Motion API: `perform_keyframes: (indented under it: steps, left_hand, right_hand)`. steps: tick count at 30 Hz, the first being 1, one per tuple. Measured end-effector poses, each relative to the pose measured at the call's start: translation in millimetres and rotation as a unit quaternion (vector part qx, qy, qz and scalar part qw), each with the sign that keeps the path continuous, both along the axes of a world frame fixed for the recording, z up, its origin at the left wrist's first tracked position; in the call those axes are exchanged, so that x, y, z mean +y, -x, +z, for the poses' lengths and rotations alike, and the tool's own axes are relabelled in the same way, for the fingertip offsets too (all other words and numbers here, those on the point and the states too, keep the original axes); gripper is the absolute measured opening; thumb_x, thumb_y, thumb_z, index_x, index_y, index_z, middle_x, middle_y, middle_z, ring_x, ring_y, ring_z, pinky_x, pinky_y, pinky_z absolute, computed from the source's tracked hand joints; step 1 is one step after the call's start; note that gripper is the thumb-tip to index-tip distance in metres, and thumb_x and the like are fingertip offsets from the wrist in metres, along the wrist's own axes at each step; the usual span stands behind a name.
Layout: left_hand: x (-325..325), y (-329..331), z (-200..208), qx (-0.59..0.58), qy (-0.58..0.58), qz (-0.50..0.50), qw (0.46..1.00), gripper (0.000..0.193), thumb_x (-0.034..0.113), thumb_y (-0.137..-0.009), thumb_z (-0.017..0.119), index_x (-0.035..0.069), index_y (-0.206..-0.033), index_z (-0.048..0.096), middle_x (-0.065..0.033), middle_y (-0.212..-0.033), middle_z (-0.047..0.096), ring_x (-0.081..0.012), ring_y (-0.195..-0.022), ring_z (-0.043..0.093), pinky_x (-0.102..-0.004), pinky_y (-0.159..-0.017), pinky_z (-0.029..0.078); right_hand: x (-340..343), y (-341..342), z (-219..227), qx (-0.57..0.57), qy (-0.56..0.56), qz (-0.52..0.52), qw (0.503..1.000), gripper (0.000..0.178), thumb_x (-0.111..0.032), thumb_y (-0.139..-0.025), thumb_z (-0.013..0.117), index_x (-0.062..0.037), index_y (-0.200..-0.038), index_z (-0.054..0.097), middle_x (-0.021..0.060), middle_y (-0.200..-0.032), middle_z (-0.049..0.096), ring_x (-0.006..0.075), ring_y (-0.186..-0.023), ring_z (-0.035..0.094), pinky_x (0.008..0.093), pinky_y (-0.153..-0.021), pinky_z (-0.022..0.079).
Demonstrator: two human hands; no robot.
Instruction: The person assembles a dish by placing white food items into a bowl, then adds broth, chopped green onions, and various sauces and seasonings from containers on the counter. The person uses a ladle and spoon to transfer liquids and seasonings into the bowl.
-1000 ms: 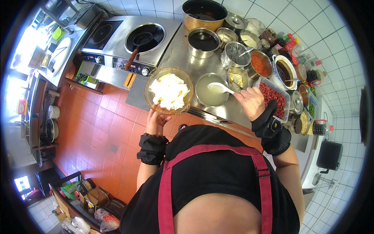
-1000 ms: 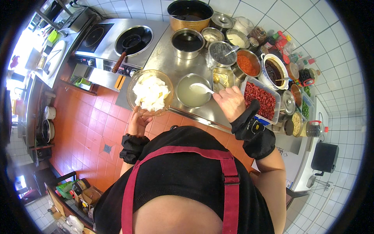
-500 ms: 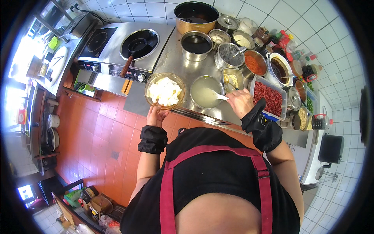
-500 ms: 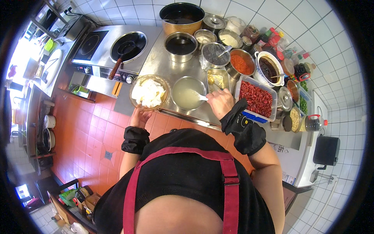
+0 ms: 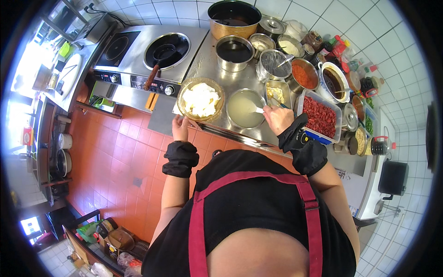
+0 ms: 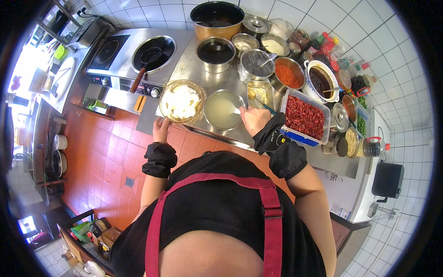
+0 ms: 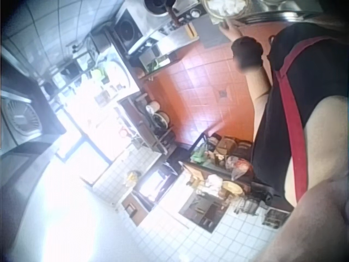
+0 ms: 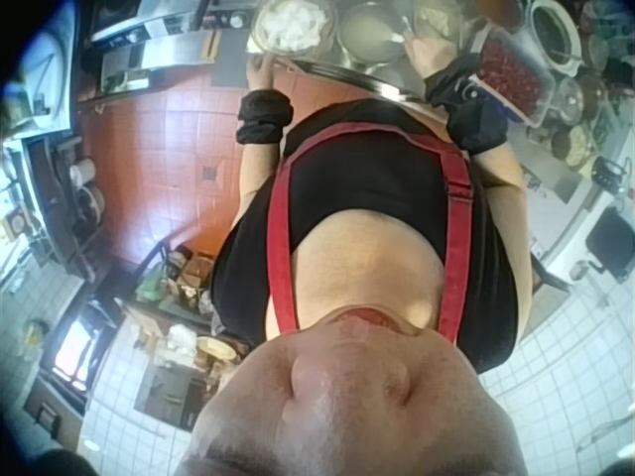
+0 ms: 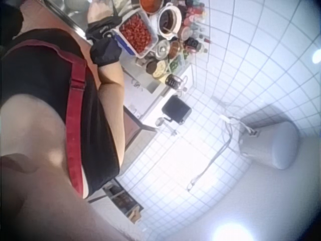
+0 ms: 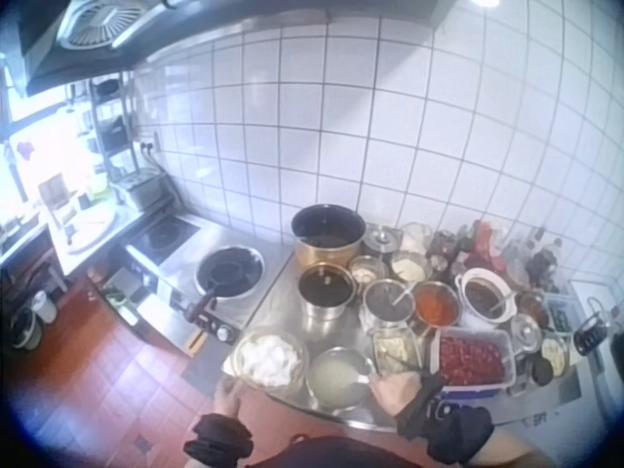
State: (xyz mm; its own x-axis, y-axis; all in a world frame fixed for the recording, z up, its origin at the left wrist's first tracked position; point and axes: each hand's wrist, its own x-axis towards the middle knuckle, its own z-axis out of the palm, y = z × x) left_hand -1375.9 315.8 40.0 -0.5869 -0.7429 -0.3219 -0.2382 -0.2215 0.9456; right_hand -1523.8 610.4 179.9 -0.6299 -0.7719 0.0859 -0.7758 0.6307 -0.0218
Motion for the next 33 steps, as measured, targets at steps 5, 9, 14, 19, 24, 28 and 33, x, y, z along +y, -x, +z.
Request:
perform_keyframes:
  steps: [5,9,14,19,24,28,33]
  left_hand:
    - [21,5,40,0.042,0.393,-0.139,0.908,0.039,0.016,-0.082,0.063,0.008,-0.120,0.055,-0.0156,-0.117,0.050,-0.0299,-0.108,0.049,-0.0428,-0.093,0.037]
    - [69,21,101,0.006,0.584,-0.283,0.761,0.035,0.031,-0.079,0.065,0.017,-0.111,0.063,-0.0141,-0.137,0.037,-0.0351,-0.131,0.025,-0.0578,-0.104,0.019]
    - [83,41,104,0.021,0.619,-0.381,0.687,0.036,0.044,-0.075,0.065,0.017,-0.099,0.068,-0.0109,-0.143,0.031,-0.0336,-0.138,0.012,-0.0652,-0.103,0.011]
    - [83,54,95,0.002,0.628,-0.413,0.660,0.037,0.049,-0.077,0.061,0.016,-0.092,0.071,-0.0097,-0.141,0.034,-0.0321,-0.139,0.011,-0.0647,-0.104,0.008]
    - [75,51,113,0.018,0.578,-0.398,0.712,0.033,0.044,-0.082,0.058,0.016,-0.096,0.070,-0.0090,-0.140,0.038,-0.0327,-0.138,0.013,-0.0633,-0.105,0.006]
    - [70,40,162,0.191,0.317,-0.427,0.825,0.032,0.036,-0.088,0.053,0.014,-0.105,0.067,-0.0116,-0.141,0.037,-0.0339,-0.139,0.012,-0.0598,-0.106,0.004]
    - [79,11,269,0.473,0.093,-0.525,0.702,0.058,0.054,-0.092,0.034,0.007,-0.108,0.064,-0.0242,-0.139,0.035,-0.0420,-0.138,0.007,-0.0580,-0.107,0.003]
  right_hand:
    - [7,-1,10,0.009,-0.040,0.024,0.999,0.015,-0.015,-0.084,0.048,-0.0042,-0.088,0.057,0.0134,-0.067,0.061,0.0289,-0.060,0.063,0.0392,-0.051,0.049]
    - [10,-3,13,0.013,-0.053,0.039,0.998,0.015,-0.014,-0.083,0.049,-0.0033,-0.087,0.058,0.0137,-0.066,0.061,0.0283,-0.060,0.064,0.0384,-0.051,0.049]
    - [9,-5,17,0.009,-0.040,0.036,0.999,0.015,-0.013,-0.083,0.049,-0.0026,-0.087,0.058,0.0134,-0.066,0.061,0.0281,-0.060,0.063,0.0377,-0.052,0.049]
    - [11,-6,14,0.015,-0.044,0.033,0.998,0.013,-0.013,-0.083,0.049,-0.0031,-0.086,0.058,0.0129,-0.067,0.061,0.0279,-0.060,0.063,0.0370,-0.054,0.050]
    - [12,-6,8,0.028,-0.029,0.016,0.999,0.012,-0.021,-0.080,0.060,-0.0091,-0.081,0.057,0.0086,-0.067,0.058,0.0271,-0.060,0.061,0.0369,-0.053,0.048]
    - [10,-10,8,0.004,-0.010,0.018,1.000,0.013,-0.021,-0.079,0.061,-0.0092,-0.082,0.057,0.0086,-0.068,0.058,0.0273,-0.060,0.061,0.0373,-0.053,0.048]
    - [4,-4,-8,0.016,0.007,0.012,1.000,0.012,-0.018,-0.083,0.052,-0.0070,-0.084,0.057,0.0096,-0.066,0.059,0.0273,-0.058,0.063,0.0382,-0.050,0.048]
